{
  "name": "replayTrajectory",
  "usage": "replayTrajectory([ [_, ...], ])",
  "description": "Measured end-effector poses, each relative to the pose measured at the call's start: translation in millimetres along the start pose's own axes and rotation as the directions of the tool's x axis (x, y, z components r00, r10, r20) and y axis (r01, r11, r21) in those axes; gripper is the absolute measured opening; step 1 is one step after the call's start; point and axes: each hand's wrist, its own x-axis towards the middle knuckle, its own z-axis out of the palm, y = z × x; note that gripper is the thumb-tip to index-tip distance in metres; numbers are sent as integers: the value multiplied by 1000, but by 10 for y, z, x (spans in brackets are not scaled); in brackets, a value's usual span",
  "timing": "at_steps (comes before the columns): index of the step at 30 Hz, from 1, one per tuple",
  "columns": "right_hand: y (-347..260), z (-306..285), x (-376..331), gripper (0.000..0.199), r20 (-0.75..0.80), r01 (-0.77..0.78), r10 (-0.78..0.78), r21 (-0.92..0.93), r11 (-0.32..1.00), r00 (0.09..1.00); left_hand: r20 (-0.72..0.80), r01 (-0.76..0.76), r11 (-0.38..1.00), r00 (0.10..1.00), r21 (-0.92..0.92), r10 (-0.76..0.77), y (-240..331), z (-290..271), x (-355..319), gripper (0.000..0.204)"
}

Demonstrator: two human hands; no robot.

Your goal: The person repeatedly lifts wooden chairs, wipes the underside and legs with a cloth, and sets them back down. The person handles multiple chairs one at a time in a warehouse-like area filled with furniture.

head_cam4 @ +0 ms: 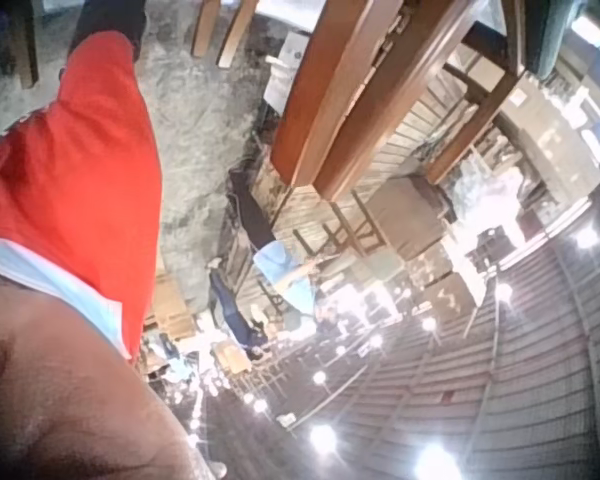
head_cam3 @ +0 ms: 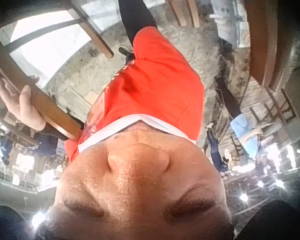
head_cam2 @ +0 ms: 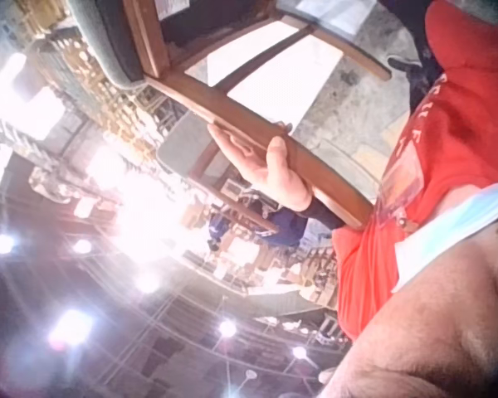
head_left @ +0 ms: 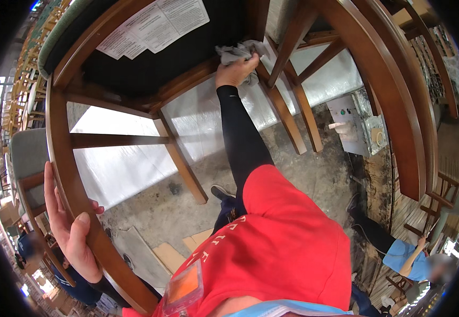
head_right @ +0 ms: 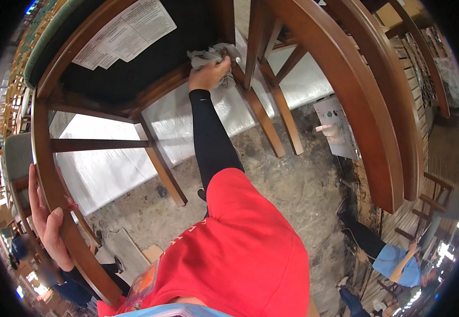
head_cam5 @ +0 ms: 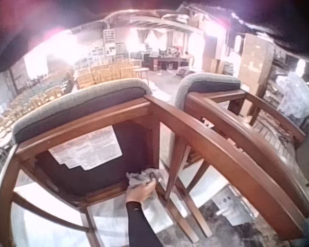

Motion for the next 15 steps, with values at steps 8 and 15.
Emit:
replayTrajectory([
  [8,169,-227,-62,47,195,97,-86,-47,994,977,-43,-52,999,998,-6,51,6,55,-10,92],
  [15,-98,-353,-328,51,308,-48,-85,400,915,948,-40,-13,998,999,62,15,1,-32,-37,91],
])
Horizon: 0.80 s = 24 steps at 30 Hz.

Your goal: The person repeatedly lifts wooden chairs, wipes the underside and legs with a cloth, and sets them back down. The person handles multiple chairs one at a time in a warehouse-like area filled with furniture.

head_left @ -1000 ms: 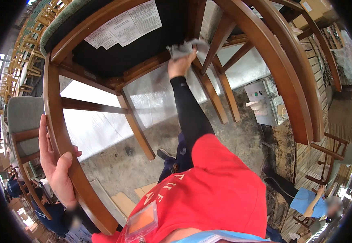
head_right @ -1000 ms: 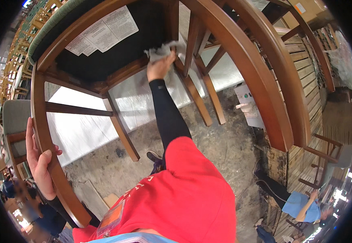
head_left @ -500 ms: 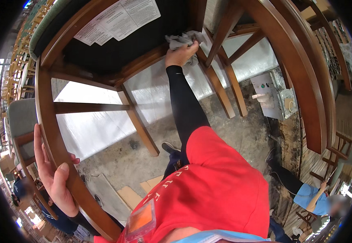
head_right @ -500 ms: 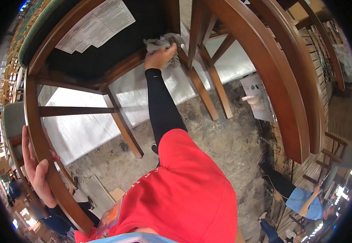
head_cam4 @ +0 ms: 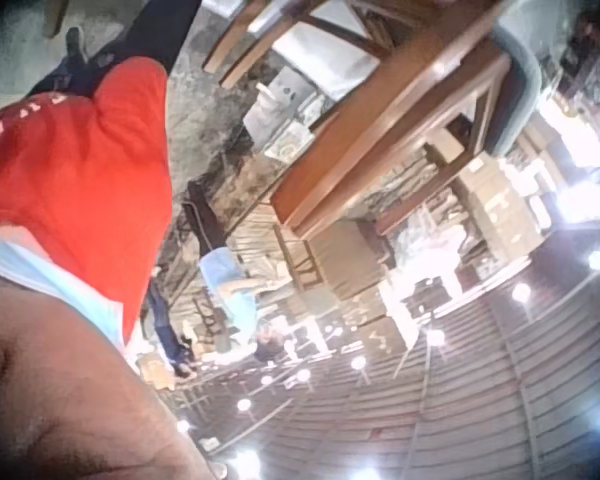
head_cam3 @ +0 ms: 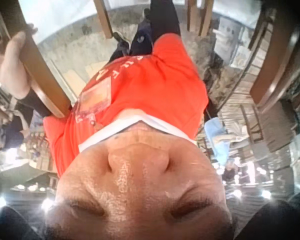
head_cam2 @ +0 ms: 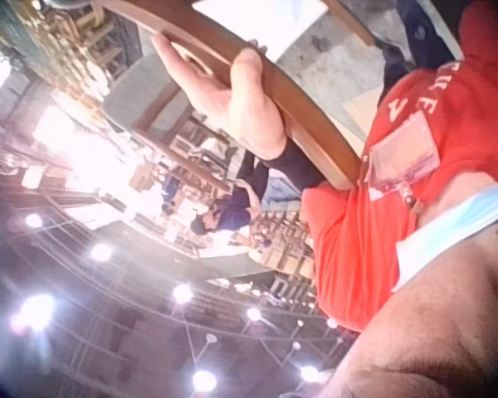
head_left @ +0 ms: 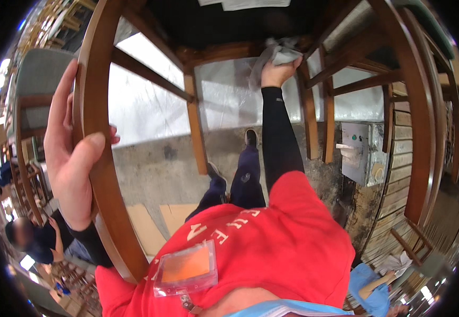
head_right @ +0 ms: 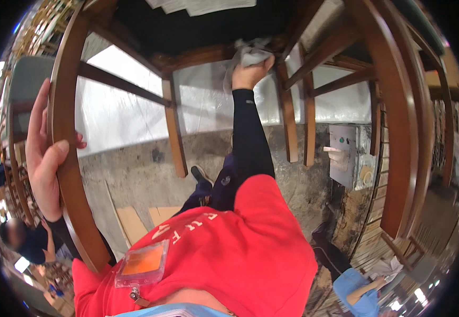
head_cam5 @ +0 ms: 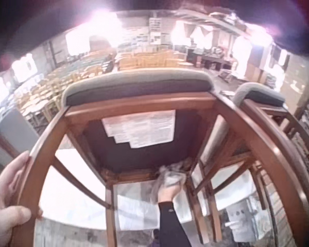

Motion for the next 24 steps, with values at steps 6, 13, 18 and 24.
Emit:
replayTrajectory([
  [6,-145,408,-1328,71,610,264,-224,24,964,760,-3,2,999,1000,34,-2,44,18,11,94],
  [13,-473,245,-1932,38,786,656,-604,386,649,135,-25,28,1000,999,-1,-28,-18,-24,-14,93],
  [18,-543,-78,-2141,36,967,499,-244,176,848,72,13,28,999,1000,-31,-28,-5,-27,27,94],
  [24,-854,-961,-2256,48,983,-237,170,-182,954,-68,-64,117,979,990,-168,-129,82,9,39,86],
])
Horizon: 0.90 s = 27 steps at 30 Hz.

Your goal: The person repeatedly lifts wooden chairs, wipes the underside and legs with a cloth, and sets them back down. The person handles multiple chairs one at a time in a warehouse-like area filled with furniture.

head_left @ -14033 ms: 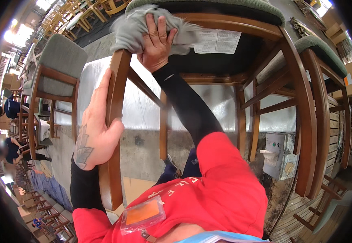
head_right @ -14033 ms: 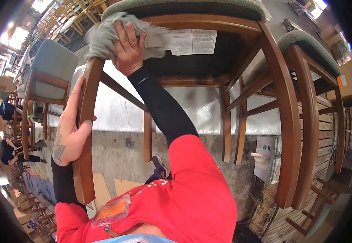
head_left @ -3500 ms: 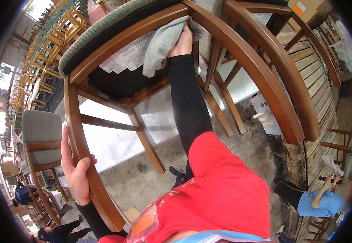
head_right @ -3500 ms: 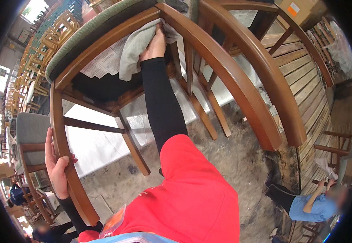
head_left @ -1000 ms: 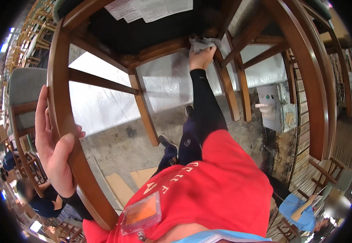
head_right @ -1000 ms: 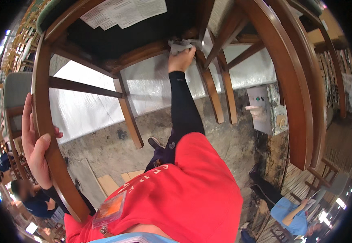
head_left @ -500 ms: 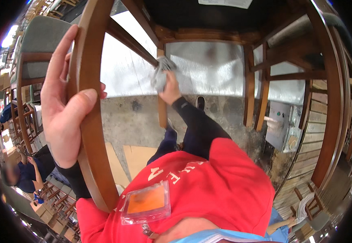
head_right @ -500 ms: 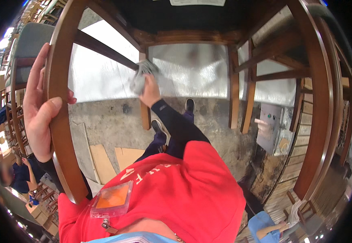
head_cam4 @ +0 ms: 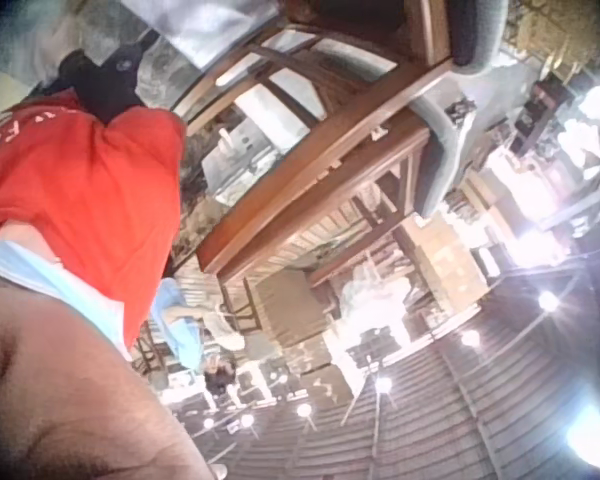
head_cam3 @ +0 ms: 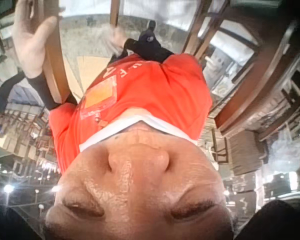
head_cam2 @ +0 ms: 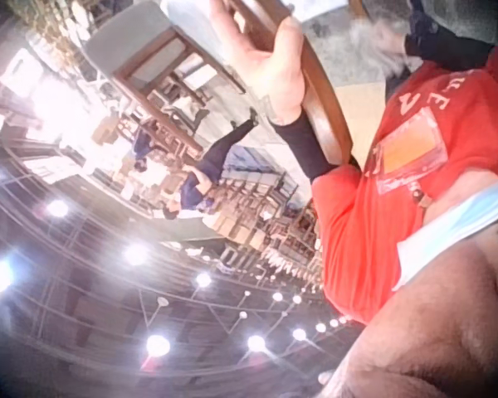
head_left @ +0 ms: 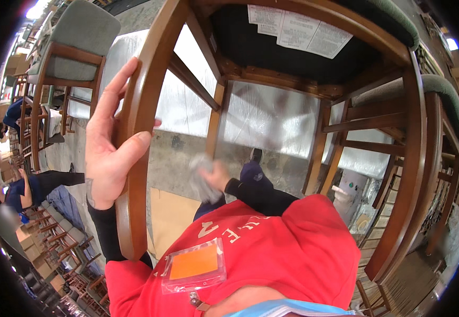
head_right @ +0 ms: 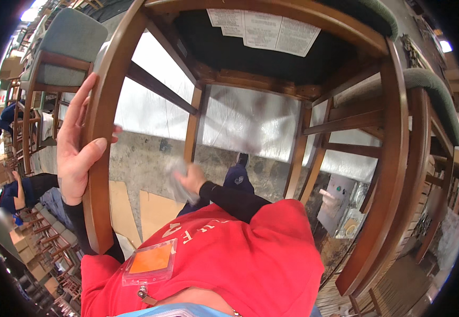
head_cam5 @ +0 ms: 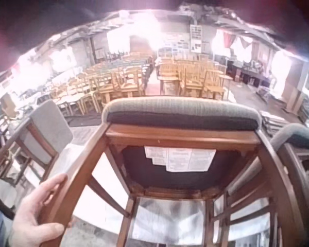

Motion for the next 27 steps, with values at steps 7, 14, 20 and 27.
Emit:
replayTrajectory([
  [7,-2051,-831,1286,77,-619,689,-676,-283,667,401,21,-229,965,973,126,228,-136,-46,28,82],
  [14,-67,-1046,1019,53,-315,-85,-82,-483,872,946,156,-384,904,920,188,359,-94,-12,170,81],
  [20,-459,-1409,539,63,-747,-245,-130,-369,896,652,168,-260,961,947,-95,273,-242,-173,121,76],
  [27,-998,-1213,-441,40,-558,-178,-123,-455,872,821,192,-381,921,900,-86,391,-679,-334,617,69],
])
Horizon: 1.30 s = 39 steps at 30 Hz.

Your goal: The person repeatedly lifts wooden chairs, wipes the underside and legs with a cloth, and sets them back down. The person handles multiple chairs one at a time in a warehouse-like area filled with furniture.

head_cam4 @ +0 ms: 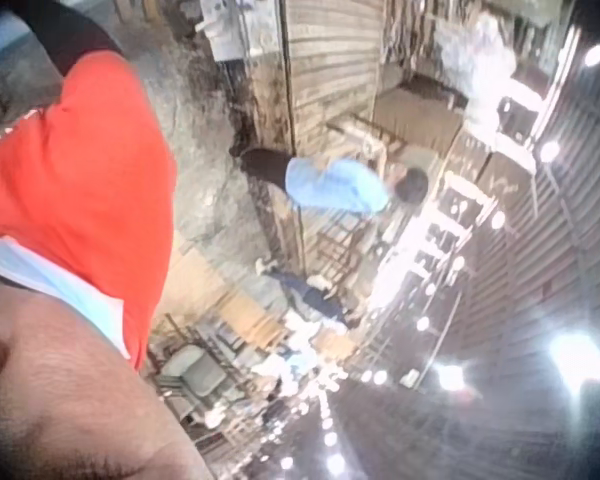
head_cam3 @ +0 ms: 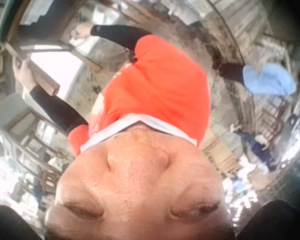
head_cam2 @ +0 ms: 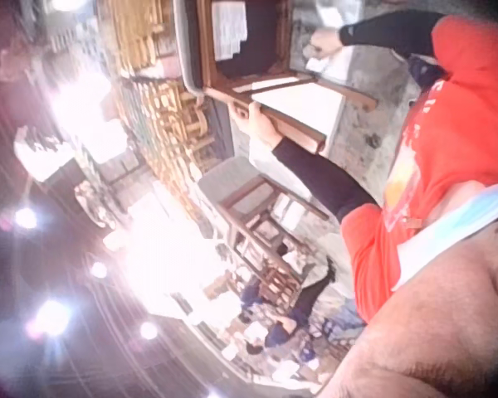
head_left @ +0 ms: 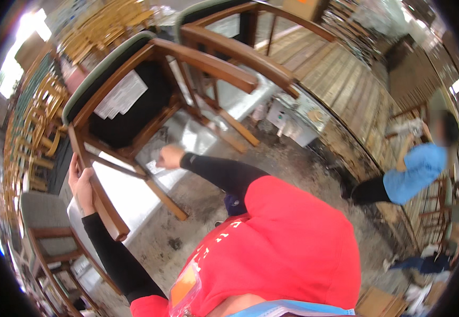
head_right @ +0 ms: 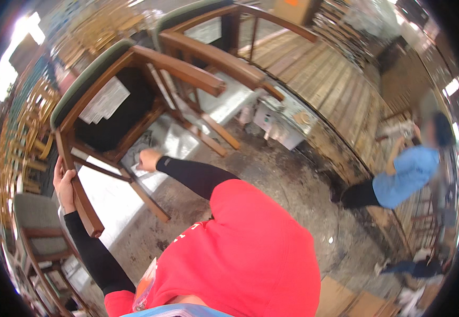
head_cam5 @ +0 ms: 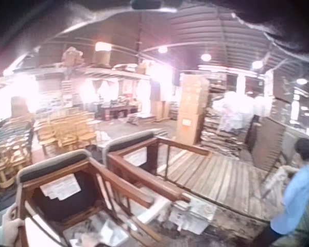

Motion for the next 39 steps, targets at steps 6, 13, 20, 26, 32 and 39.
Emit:
replayTrajectory([
  [6,1360,603,-2580,36,87,-139,129,118,983,988,62,9,1000,998,-16,-7,27,127,179,57],
  [13,2923,-302,-5688,31,-111,-999,993,-9,42,43,62,197,978,978,63,-201,540,442,-5,55],
  [20,3656,-1688,-5191,26,-140,-448,984,877,176,113,-54,223,509,880,-831,-472,227,956,-1140,24],
  [26,2773,-3318,-2929,27,-274,82,541,933,351,795,-118,585,501,569,-638,-814,-346,2503,-2361,24],
  [32,1579,-4434,-1290,67,19,-122,230,890,440,973,602,665,585,721,-464,-343,657,4403,-2334,51],
  [39,1064,-4015,-444,105,269,-231,-63,907,352,961,682,533,570,729,-625,67,1510,4976,-1423,72],
])
